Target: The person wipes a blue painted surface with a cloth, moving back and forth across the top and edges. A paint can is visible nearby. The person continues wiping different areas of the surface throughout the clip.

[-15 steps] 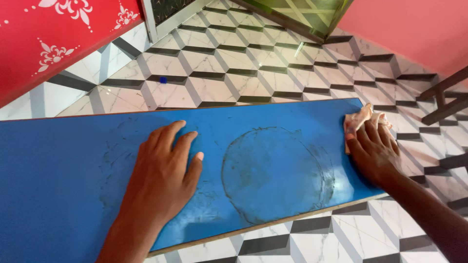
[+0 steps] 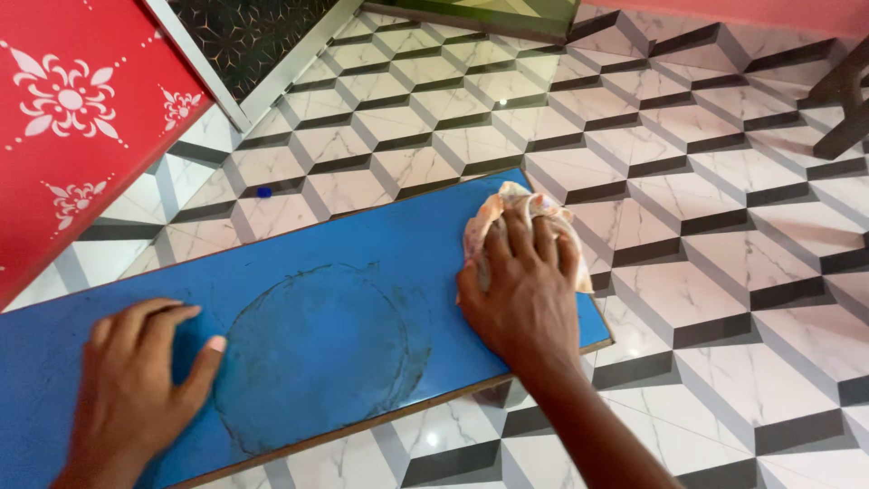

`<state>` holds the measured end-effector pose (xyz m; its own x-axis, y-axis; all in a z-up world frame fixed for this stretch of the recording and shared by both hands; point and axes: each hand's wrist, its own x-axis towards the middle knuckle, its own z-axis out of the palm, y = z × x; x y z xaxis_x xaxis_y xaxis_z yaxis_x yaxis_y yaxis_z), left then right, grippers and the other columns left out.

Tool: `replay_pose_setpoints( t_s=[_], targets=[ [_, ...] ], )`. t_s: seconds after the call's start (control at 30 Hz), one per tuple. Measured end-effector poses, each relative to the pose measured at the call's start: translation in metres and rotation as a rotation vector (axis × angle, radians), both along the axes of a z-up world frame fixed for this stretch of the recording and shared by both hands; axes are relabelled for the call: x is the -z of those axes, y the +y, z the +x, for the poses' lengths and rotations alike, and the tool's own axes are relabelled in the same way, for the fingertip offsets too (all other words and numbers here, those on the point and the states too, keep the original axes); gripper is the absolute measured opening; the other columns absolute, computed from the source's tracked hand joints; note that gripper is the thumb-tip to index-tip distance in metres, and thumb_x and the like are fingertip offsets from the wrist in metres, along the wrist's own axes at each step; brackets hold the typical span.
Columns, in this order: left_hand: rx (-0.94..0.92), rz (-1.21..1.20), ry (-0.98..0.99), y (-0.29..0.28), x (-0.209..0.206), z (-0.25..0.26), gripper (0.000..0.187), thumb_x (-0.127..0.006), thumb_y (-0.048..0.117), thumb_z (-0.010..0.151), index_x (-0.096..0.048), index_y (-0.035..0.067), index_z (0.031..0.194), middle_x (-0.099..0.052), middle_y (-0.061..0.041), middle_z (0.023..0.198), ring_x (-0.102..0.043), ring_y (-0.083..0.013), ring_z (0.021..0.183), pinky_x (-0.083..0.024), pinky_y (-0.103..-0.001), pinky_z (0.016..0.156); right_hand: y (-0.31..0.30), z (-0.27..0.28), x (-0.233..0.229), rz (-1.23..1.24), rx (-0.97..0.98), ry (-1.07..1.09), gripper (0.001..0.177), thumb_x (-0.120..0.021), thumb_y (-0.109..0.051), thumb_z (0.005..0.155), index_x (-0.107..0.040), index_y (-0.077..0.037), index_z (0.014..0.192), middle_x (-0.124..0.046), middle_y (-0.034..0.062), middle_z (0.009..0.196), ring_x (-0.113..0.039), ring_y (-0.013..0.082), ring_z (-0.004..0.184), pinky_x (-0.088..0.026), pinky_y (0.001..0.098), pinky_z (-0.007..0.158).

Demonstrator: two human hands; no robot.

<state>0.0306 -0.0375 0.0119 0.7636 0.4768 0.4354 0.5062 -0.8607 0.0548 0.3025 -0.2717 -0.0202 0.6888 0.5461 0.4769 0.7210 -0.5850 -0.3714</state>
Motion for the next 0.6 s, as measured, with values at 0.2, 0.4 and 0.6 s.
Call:
replay_pose_setpoints(
  t_s=[0.2, 0.4, 0.6],
  targets=[
    [0.353, -0.032, 0.389, -0.081, 0.017, 0.077, 0.075, -0.048, 0.057, 0.094, -0.041, 0.016, 0.157, -0.029, -0.018, 0.164, -0.022, -0.0387, 0.152, -0.015, -0.059, 0.12, -0.008, -0.001, 0.001, 0.106, -0.023, 0.037, 0.048, -0.058, -0.026, 0.084, -0.067, 0.002, 0.122, -0.057, 0.0194, 0.146, -0.044, 0.0443, 0.14, -0.026, 0.0583, 0.117],
    [0.36, 0.015, 0.38, -0.09, 0.009, 0.081, 0.074, -0.045, 0.055, 0.095, -0.038, 0.009, 0.153, -0.028, -0.016, 0.163, -0.023, -0.0323, 0.15, -0.015, -0.055, 0.118, -0.023, 0.008, 0.014, 0.036, -0.116, -0.043, 0.049, -0.052, -0.027, 0.092, -0.064, 0.002, 0.13, -0.053, 0.0201, 0.148, -0.043, 0.042, 0.14, -0.029, 0.0593, 0.115],
    [0.328, 0.016, 0.387, -0.095, 0.01, 0.08, 0.074, -0.045, 0.052, 0.097, -0.036, 0.007, 0.155, -0.028, -0.017, 0.164, -0.026, -0.0336, 0.15, -0.017, -0.054, 0.12, -0.062, 0.025, 0.025, 0.06, -0.134, -0.019, 0.052, -0.05, -0.026, 0.09, -0.063, 0.001, 0.132, -0.051, 0.0208, 0.151, -0.04, 0.045, 0.137, -0.035, 0.0578, 0.104]
  ],
)
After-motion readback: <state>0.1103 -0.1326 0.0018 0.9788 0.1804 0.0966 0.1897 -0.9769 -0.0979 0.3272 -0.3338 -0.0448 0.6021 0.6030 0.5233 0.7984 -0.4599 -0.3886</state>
